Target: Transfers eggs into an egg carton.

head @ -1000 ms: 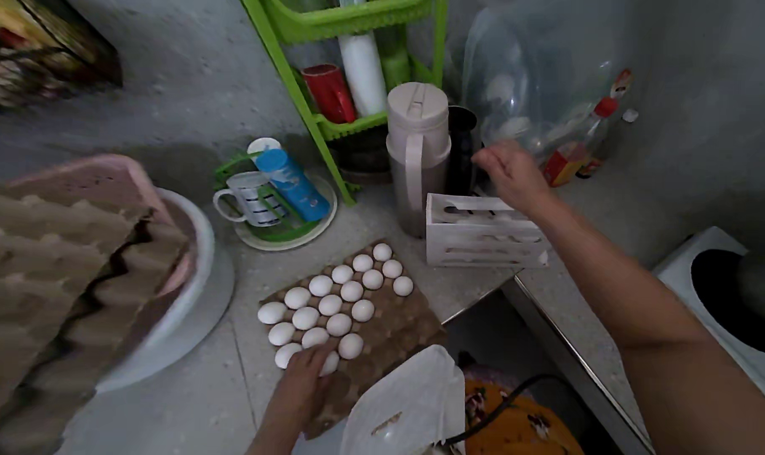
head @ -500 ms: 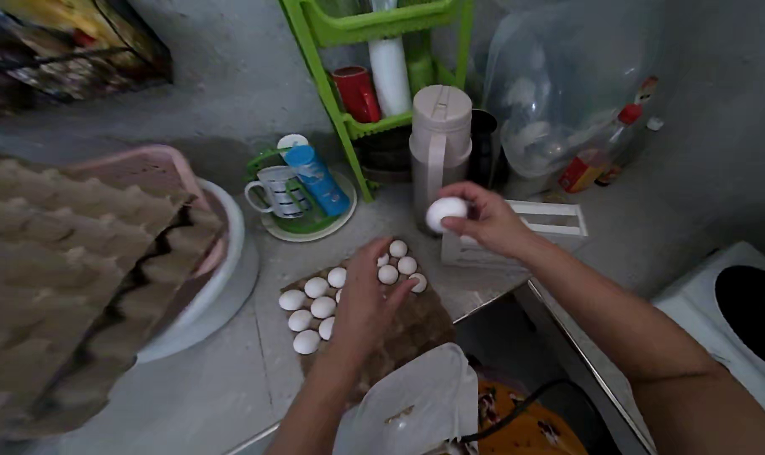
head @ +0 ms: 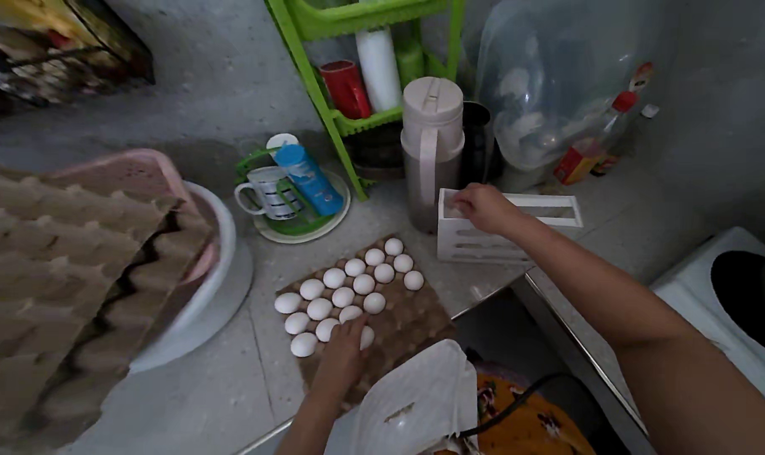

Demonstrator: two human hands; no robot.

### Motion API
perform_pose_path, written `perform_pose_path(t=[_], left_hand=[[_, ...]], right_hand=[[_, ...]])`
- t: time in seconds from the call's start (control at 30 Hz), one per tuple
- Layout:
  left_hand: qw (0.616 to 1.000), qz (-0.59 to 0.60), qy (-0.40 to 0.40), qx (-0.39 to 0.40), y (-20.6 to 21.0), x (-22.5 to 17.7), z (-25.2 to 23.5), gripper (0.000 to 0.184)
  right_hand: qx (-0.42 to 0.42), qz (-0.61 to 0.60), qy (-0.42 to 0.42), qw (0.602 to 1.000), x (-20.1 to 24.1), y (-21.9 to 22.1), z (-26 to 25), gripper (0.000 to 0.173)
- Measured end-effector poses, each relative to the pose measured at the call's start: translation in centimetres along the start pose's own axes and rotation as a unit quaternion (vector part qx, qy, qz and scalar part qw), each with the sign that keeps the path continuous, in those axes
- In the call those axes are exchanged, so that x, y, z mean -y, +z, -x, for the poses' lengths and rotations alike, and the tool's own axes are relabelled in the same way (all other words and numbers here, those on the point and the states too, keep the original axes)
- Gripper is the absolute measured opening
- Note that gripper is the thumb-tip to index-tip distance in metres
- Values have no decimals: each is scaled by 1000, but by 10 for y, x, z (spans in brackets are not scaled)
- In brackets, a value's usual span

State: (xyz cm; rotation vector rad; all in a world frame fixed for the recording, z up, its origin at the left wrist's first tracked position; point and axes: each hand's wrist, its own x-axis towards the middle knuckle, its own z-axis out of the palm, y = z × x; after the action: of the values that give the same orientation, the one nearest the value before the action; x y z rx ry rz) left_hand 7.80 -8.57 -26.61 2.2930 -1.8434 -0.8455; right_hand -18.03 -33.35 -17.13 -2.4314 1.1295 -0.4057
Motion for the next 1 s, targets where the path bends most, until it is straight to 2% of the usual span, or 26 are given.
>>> perform_pose_path(t=[0.07,0.17,0.27,0.43,0.77,0.83,0.9,1.0], left_hand=[[1000,22,9,-20,1,4,1,67],[993,66,44,-90,10,17,5,65],[990,77,43,-108,9,22,11,62],[990,70,55,-105,13,22,8,56],[999,37,15,-35,7,13,1,64],[998,35,22,-44,9,12,1,68],[996,41,39,-65,12,11,2,71],[989,32,84,-119,17,11,1,68]], right_hand=[[-45,-38,14,998,0,-16,7,28],[-97,-81,39,991,-5,-49,24,31],[-131,-112,64,983,-17,-74,42,32],[-187,-144,102,966,-38,-91,66,31],[-199,-156,88,964,-48,-83,81,27],[-178,-143,82,970,-45,-84,80,29],[-127,-111,38,985,-41,-79,73,30],[22,-50,-19,998,-16,-60,46,30]])
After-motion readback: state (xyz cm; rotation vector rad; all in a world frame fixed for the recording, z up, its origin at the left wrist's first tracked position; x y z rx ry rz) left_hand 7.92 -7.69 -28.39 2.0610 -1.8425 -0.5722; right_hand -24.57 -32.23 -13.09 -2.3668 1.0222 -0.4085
